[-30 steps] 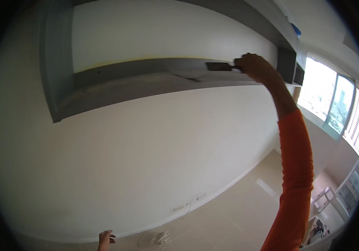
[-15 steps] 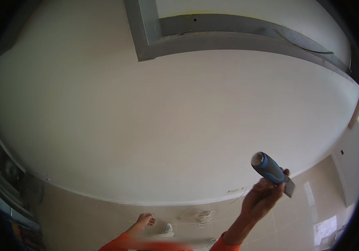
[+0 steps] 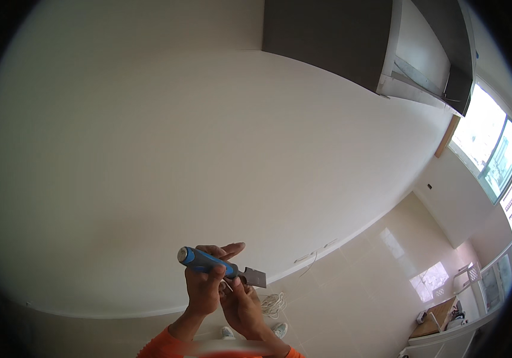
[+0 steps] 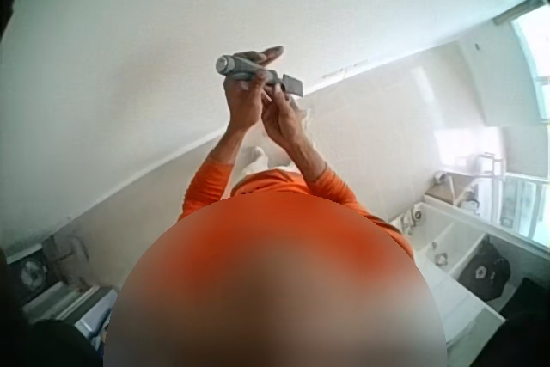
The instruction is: The person uses a utility knife and scraper to remove residue from a wall-mounted cabinet frame, then kneels to apply edge banding to a white cabinet door. The person aligns and presses the banding along the door edges, then places the door on the floor.
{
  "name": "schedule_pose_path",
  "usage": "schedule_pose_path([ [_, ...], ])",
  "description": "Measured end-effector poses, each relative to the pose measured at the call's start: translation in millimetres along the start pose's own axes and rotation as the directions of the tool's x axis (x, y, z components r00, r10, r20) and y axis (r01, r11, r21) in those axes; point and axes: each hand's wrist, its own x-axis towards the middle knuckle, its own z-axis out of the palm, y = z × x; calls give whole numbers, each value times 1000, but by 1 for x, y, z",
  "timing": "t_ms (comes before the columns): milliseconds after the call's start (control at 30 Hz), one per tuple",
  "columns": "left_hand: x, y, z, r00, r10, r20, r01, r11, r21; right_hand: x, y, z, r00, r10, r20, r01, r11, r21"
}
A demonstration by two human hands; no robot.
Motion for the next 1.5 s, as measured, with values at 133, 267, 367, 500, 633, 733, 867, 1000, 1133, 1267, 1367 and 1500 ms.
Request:
schedule_pose_path([
  [133, 8, 2, -4, 991, -129, -20, 129, 992, 11, -70, -52, 10, 960, -83, -266, -230, 305, -924],
  [267, 23, -5, 8, 974, -208, 89, 175, 942, 288, -35, -71, 10, 815, -339, 470, 310, -430, -848],
  [367, 40, -3, 19, 951, -264, 161, 221, 944, 243, 13, -68, -2, 867, -343, 362, 375, -30, -926],
  [500, 59, 9, 15, 926, -198, 321, 104, 952, 286, 49, -85, 5, 630, -365, 685, 600, -331, -728],
  [633, 48, -6, -25, 984, -81, 157, 39, 967, 252, 101, -118, 53, 519, -696, 497, 519, -205, -830],
  [733, -12, -63, -86, 961, -258, -102, 277, 902, 332, 135, -139, 81, 380, -746, 547, 464, -358, -810],
  [867, -176, -180, -191, 664, -589, -460, 736, 623, 264, 153, -143, 110, 351, -718, 601, 432, -446, -784],
  [1000, -381, -230, -255, 542, -471, -696, 837, 374, 399, 174, -153, 142, 304, -701, 645, 423, -508, -751],
  [1133, -504, -206, -280, 29, -789, -614, 943, 225, -244, 190, -158, 155, 277, -725, 630, 380, -520, -765],
  [1267, -538, -184, -276, -175, -828, -532, 800, 195, -567, 188, -151, 152, 305, -737, 603, 395, -478, -785],
  [1367, -536, -185, -272, -191, -883, -428, 751, 149, -644, 190, -153, 152, 326, -733, 597, 382, -476, -792],
  [1500, -512, -204, -274, -23, -890, -455, 800, 256, -542, 193, -152, 148, 332, -751, 571, 363, -457, -812],
])
